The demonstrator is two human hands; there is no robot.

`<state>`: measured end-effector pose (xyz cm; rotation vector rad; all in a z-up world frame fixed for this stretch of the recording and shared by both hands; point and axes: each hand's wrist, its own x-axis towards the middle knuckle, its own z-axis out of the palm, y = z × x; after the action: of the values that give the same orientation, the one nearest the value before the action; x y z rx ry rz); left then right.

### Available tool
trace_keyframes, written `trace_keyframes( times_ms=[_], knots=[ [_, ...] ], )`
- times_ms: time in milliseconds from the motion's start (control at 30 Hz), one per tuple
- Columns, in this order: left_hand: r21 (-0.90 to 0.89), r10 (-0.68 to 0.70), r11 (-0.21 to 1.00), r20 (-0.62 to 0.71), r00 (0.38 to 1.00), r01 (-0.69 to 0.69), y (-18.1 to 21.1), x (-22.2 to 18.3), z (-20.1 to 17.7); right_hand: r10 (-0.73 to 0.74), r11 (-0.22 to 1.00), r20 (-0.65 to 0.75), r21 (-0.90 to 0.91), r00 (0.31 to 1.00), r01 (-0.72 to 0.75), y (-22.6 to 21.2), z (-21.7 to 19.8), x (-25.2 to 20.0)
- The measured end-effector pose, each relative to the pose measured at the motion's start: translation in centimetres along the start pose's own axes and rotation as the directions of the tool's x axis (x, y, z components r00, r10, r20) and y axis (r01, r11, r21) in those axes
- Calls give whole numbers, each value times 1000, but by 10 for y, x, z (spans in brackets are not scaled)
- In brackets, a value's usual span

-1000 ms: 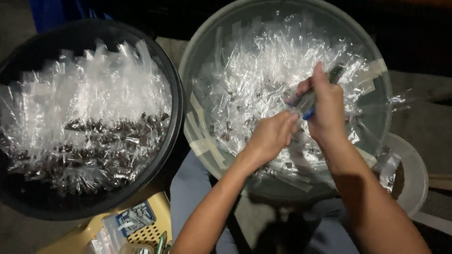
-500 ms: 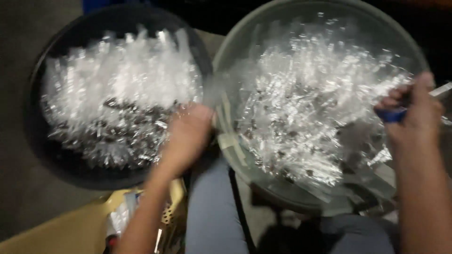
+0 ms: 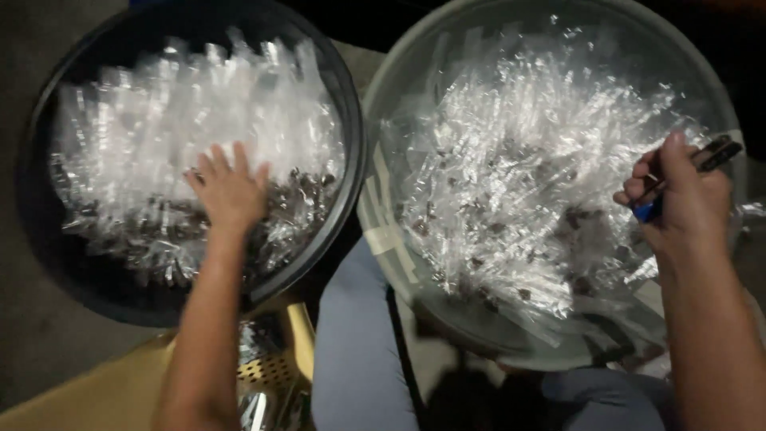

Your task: Sealing small plastic bags containing snacks using a lighter and sorting them into bins.

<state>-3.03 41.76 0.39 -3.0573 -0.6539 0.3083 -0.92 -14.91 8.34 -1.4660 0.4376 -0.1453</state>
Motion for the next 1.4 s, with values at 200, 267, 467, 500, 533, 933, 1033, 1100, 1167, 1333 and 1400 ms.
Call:
trace_keyframes(
  times_ms=[200,267,467,500,533,933,1033,1100,1167,1333,1400],
  knots=[
    [-521,-27,754,-632,774,-399,58,-36,-62,74,996,-42,52,996,-72,-18,-1,-6],
    [-583,117,605,-608,785,-542,129,-26,-46,56,997,-39,59,998,-53,-24,-3,-12],
    [-745,651,449,-105,751,-493,354,-61,37,21,989,-41,149,999,-14,-40,-9,-20],
    [-688,713,493,-31,701,-532,387,-70,53,9,985,-21,170,1000,-6,-42,-10,-21],
    [-689,720,486,-33,693,-537,393,-88,49,6,986,-31,168,999,-1,-44,-10,-24],
    [-798,389,293,-403,828,-526,382,-78,101,-27,998,40,57,999,24,-31,-8,-19],
    [-978,361,84,-149,921,-191,352,-87,24,72,993,56,-97,996,-66,-25,8,-20],
    [-949,431,-316,-127,894,17,339,-96,-10,156,920,73,-375,985,-118,-35,28,-29],
    [-915,483,-403,-200,852,13,329,-103,-17,57,961,154,-277,986,-12,-17,36,-29],
    [-906,575,-423,-270,772,-2,316,-122,-16,11,993,263,-120,965,21,-18,56,-39],
    [-934,704,-358,-258,662,16,304,-138,-25,200,978,310,-117,929,-172,-21,56,-37]
  ],
)
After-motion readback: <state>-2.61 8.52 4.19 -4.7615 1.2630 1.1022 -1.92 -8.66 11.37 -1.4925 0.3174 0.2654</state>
